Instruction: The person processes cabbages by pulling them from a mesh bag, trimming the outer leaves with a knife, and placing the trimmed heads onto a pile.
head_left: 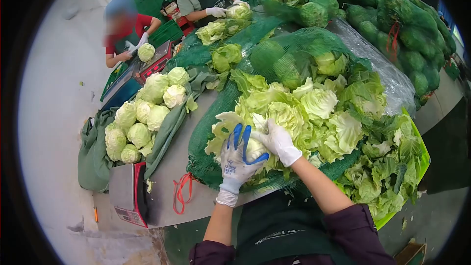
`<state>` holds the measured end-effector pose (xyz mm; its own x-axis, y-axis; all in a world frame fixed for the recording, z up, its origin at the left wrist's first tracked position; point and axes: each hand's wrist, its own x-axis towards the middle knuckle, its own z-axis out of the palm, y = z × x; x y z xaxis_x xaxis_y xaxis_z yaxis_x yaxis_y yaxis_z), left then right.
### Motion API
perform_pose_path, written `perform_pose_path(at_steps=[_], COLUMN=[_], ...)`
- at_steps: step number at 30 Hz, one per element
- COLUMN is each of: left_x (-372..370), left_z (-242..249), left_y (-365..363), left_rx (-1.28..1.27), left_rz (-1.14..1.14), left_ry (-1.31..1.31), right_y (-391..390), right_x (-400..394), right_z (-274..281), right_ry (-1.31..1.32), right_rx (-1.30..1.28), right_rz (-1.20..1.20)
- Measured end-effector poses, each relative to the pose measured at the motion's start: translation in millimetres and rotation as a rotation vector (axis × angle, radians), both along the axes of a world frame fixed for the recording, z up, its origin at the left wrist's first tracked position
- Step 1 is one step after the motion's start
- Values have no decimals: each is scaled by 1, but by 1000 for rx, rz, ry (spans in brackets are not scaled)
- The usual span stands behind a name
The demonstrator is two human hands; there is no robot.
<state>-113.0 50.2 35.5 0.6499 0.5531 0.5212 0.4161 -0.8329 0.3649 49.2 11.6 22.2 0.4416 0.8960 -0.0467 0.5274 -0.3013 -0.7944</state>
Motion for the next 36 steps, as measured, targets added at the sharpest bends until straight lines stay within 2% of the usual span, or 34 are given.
perform_pose_path(at_steps=[1,4,5,7,10,11,12,14,15,16,18,19,20,22,23,24,26,28,29,30,31,33,35,36], left_x=[0,-2,-5,-11,-28,-30,-30,-32,-33,-32,-28,-29,-28,-24,-20,-14,-2,-1,-4,-3,-2,-2,6,11], left_z=[0,-1,-4,-8,-8,-6,-14,-16,-7,-9,-12,-13,-13,-14,-14,-15,-15,-17,-18,-17,-4,-8,-6,-20], left_y=[-5,-22,-25,-23,-6,4,14,32,34,39,48,50,52,55,56,58,61,64,71,77,70,72,73,81], left_rx=[-2,88,93,63,-94,-290,-589,-612,-527,-527,-753,-799,-802,-766,-546,-551,-388,-420,-585,-749,-968,-1030,-1079,-945], left_rz=[-5,40,57,66,72,0,-72,-49,16,14,-96,-98,-92,-97,-87,-88,2,10,-23,-58,-67,-71,-83,2], left_ry=[0,54,35,-37,-75,-234,-416,-449,-293,-290,-462,-462,-460,-426,-328,-330,-250,-280,-339,-398,-531,-600,-694,-614], right_y=[6,18,16,14,4,-7,-16,-25,-25,-24,-14,-9,-4,-3,0,2,6,10,8,1,-1,-10,-6,-7], right_x=[3,10,11,15,12,8,3,-9,-18,-23,-18,-11,-7,-11,-18,-23,-21,-2,16,22,22,9,-10,-18], right_z=[-16,-42,-48,-39,-30,-18,-5,-4,-5,-6,-10,-11,-10,2,7,10,-3,-36,-50,-34,-28,-23,-12,-7], right_ry=[-2,-130,-152,-111,-50,11,74,64,-19,-101,-35,87,212,150,-8,-167,-183,-162,-88,171,200,244,-12,-21], right_rx=[93,-9,72,82,146,209,272,243,167,91,76,21,-39,-87,-75,-65,-78,66,10,-88,-41,-1,260,243], right_rz=[-39,-70,-64,-70,-107,-121,-137,-74,-24,23,18,75,134,150,65,-21,-76,-172,-149,-110,-137,-165,-280,-180])
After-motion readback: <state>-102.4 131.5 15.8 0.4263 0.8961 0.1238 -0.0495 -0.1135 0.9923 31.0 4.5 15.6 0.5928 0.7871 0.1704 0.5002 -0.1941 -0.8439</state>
